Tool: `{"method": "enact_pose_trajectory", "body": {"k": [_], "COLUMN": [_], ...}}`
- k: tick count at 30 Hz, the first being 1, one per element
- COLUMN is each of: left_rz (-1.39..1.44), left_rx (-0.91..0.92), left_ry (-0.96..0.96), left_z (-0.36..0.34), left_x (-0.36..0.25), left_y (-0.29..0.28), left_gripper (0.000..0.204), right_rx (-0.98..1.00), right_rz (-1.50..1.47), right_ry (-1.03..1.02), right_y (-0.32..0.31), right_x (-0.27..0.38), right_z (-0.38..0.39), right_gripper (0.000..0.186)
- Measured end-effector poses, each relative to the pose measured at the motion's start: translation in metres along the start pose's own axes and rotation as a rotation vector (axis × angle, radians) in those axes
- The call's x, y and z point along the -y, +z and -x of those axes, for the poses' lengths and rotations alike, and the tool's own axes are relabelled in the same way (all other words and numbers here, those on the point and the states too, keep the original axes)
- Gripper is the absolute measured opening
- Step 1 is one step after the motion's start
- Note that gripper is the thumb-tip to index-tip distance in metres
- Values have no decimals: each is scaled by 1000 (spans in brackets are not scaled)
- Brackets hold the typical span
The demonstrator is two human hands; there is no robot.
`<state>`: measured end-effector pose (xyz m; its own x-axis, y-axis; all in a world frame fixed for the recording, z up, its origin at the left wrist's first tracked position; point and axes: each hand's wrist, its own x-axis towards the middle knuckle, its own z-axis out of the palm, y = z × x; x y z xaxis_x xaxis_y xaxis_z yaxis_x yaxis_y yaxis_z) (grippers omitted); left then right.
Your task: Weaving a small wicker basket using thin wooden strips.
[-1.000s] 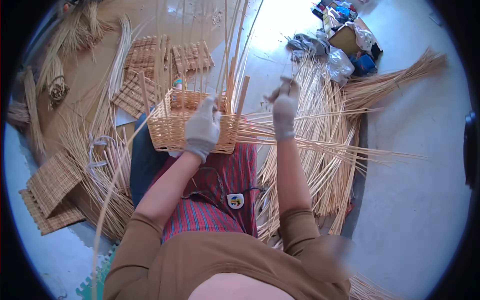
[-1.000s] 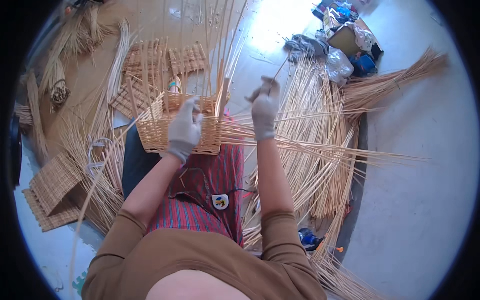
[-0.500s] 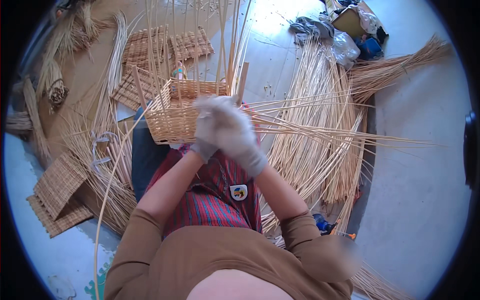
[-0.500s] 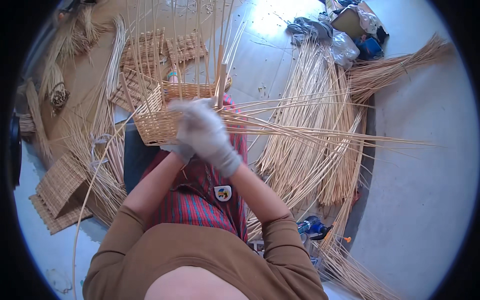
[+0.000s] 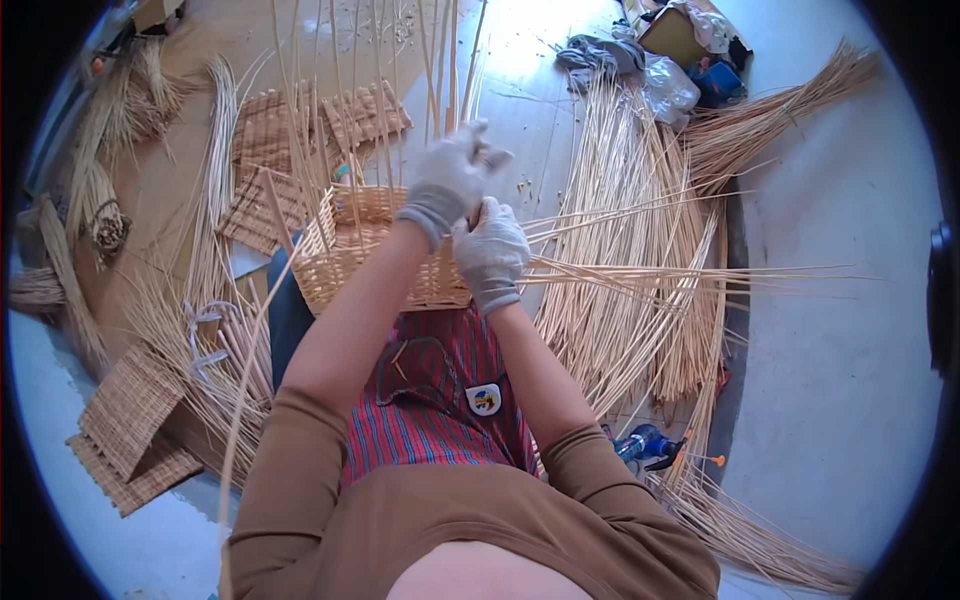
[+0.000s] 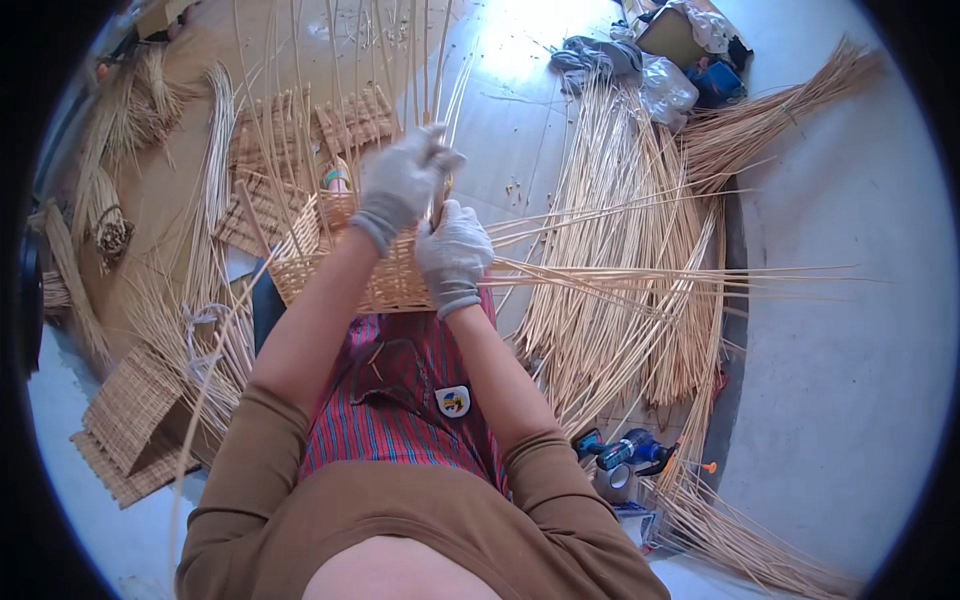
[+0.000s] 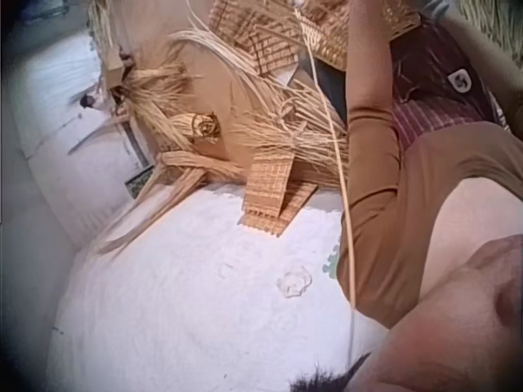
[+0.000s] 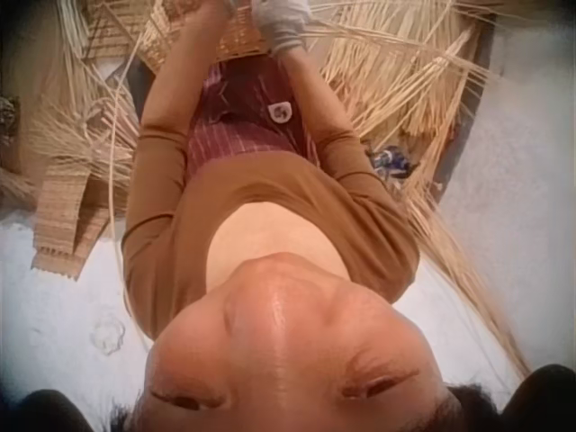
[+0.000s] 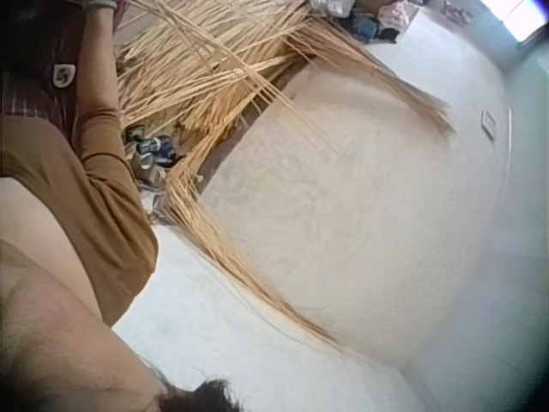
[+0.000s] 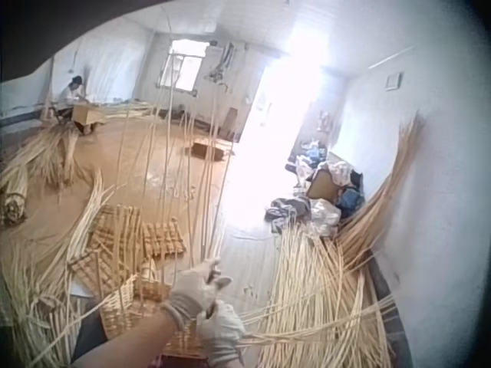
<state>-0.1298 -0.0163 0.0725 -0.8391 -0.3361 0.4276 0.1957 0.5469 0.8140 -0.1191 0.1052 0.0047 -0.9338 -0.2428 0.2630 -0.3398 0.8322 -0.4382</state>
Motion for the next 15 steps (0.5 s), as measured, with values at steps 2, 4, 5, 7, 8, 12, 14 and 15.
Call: {"method": "enact_pose_trajectory", "body": {"k": [2, 4, 5, 7, 8, 12, 14, 15], "left_rz": [-16, 146, 308, 287, 274, 170, 422, 417], "left_rx": [-116, -97, -34, -31, -237, -695, -354, -238], "left_ry": [91, 92, 48, -155, -292, -315, -433, -401], "left_z": [10, 55, 93, 155, 181, 208, 196, 190], "left_x": [-7, 5, 16, 48, 65, 128, 149, 156], "left_y": [14, 7, -8, -48, -70, -141, -159, -163], "left_gripper": [43, 42, 41, 34, 29, 30, 40, 45], "right_rx": [53, 109, 170, 117, -22, -83, 172, 293], "right_rz": [-37, -82, -133, -166, -329, -598, -721, -621], "right_ry": [-46, -28, -26, 16, -76, -584, -1173, -1214], "right_y": [0, -5, -8, -15, -16, -22, -26, -30], "right_x": [-6, -12, -11, 0, 15, 102, 155, 173], "right_z": [-13, -22, -22, -11, 0, 64, 93, 98], "right_gripper": [35, 38, 40, 45, 48, 51, 48, 51]}}
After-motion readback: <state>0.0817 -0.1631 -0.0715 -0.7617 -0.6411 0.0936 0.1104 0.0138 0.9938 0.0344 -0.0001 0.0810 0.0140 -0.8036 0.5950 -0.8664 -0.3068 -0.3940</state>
